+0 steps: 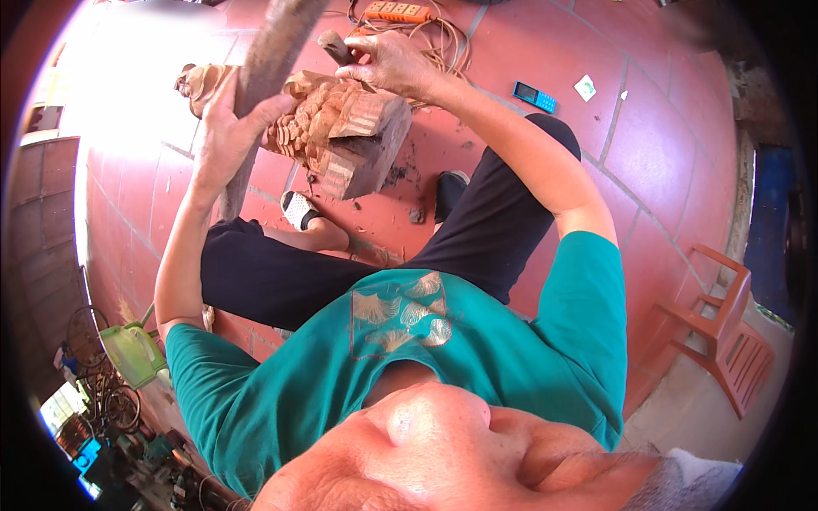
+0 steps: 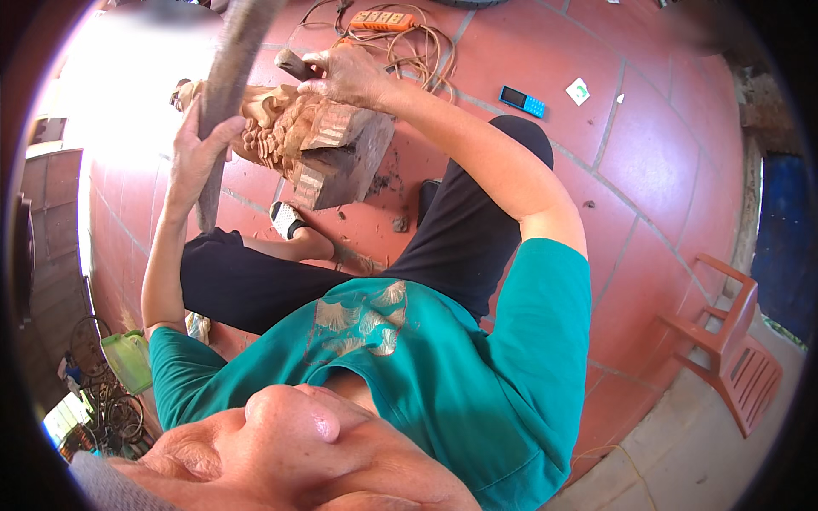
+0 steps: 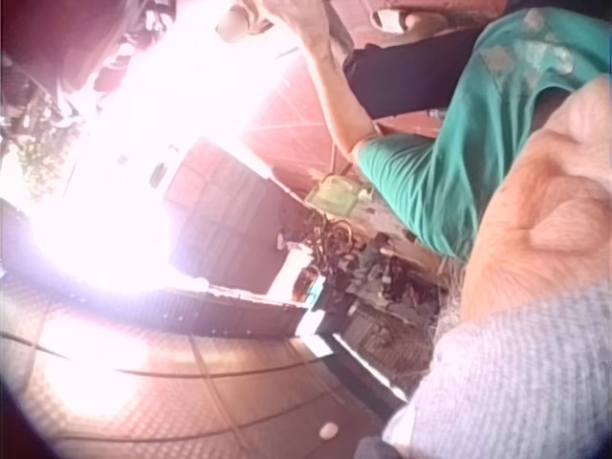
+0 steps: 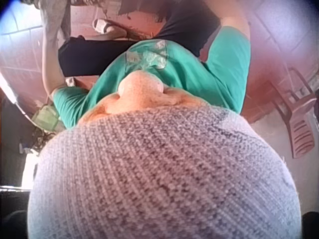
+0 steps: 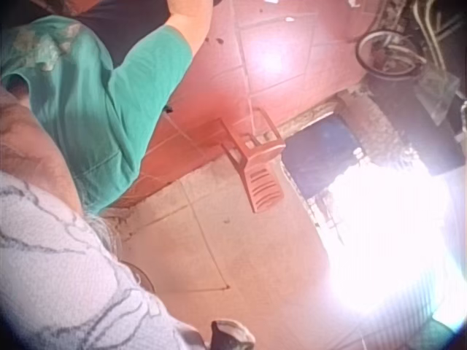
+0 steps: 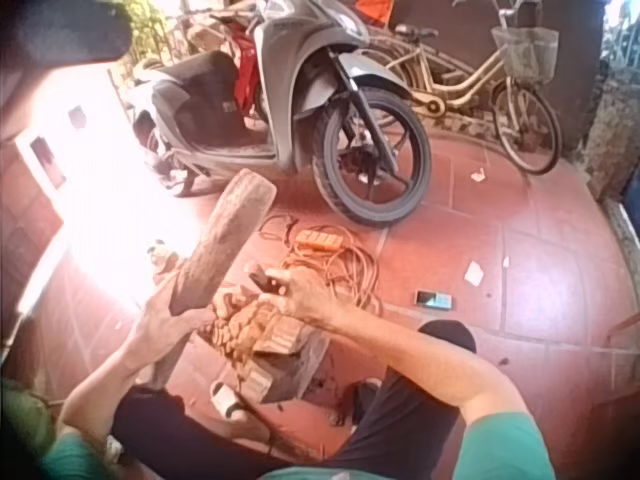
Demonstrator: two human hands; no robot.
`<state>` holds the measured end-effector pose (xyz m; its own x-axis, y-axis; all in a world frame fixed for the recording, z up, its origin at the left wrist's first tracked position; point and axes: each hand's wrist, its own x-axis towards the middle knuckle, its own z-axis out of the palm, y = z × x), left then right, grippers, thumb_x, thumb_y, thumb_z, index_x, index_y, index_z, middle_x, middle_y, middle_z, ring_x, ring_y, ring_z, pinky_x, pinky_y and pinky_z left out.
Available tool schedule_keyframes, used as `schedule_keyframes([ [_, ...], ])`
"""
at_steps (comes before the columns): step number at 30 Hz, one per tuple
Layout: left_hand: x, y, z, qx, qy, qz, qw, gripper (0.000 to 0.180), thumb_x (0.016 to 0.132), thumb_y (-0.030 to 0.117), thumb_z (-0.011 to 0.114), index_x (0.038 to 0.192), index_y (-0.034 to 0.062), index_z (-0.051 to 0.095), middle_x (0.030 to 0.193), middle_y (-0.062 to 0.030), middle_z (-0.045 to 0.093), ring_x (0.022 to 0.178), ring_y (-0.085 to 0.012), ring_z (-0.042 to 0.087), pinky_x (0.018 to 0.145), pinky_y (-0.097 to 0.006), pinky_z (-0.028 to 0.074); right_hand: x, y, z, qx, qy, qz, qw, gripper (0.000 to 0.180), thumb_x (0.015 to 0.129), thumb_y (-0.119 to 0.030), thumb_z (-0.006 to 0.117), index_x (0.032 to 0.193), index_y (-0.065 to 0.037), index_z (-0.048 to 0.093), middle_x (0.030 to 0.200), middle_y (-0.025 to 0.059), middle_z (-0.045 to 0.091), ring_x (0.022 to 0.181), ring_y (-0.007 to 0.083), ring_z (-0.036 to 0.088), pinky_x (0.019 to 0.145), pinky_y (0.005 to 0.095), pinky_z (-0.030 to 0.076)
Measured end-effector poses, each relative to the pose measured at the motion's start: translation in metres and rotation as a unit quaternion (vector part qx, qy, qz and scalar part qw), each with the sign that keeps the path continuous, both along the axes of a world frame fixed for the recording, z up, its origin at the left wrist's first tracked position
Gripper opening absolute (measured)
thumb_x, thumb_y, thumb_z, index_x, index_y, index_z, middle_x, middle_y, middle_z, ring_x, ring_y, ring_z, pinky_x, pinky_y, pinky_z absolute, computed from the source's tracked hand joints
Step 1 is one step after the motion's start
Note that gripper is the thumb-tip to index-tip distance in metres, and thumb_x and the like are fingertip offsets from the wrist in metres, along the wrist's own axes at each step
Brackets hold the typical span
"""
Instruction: The person carves a wooden sculpture using a chisel and mallet while seated on the floor. They repeatedly strike the chisel to shape the wood, occasionally repositioning the piece and clearing wood shavings.
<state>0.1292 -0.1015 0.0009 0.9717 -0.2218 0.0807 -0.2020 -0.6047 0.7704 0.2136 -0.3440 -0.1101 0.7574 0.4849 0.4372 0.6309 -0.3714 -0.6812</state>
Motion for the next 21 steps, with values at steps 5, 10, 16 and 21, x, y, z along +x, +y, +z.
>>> schedule_keyframes([
  [5,0.002,-0.006,-0.005,0.035,0.011,-0.023,0.999,0.064,0.085,0.040,0.076,0.129,-0.0014,0.055,0.091,-0.0066,0.063,0.072,-0.0101,0.057,0.065,-0.026,0.048,0.005,-0.003,-0.006,0.021,-0.064,-0.009,0.998,0.029,0.085,-0.029,0.076,0.097,-0.003,0.069,0.078,0.0134,0.069,0.067,0.0244,0.067,0.062,0.0383,0.050],
  [10,0.011,0.001,-0.013,-0.002,0.063,-0.041,0.997,0.059,0.088,0.037,0.074,0.129,0.0005,0.054,0.072,0.0020,0.055,0.054,-0.0047,0.050,0.048,-0.021,0.043,0.008,-0.005,-0.006,0.005,-0.037,-0.018,0.999,0.026,0.082,-0.028,0.076,0.089,-0.004,0.069,0.079,0.0147,0.069,0.070,0.0266,0.068,0.064,0.0394,0.050],
  [16,0.001,0.001,0.002,-0.083,0.061,0.031,0.994,0.048,0.088,0.039,0.075,0.112,0.0004,0.059,0.079,-0.0028,0.062,0.069,-0.0084,0.059,0.068,-0.024,0.050,0.005,0.001,-0.006,0.025,-0.005,-0.002,1.000,0.033,0.083,-0.033,0.075,0.100,-0.005,0.069,0.081,0.0178,0.069,0.073,0.0342,0.067,0.067,0.0432,0.050],
  [21,-0.015,-0.010,0.012,-0.094,-0.063,0.081,0.990,0.062,0.089,0.043,0.073,0.128,-0.0007,0.053,0.083,-0.0036,0.060,0.061,-0.0064,0.054,0.053,-0.021,0.046,-0.005,0.008,0.004,-0.010,-0.023,0.009,1.000,0.034,0.082,-0.029,0.074,0.105,-0.004,0.070,0.081,0.0233,0.067,0.078,0.0400,0.067,0.070,0.0464,0.052],
])
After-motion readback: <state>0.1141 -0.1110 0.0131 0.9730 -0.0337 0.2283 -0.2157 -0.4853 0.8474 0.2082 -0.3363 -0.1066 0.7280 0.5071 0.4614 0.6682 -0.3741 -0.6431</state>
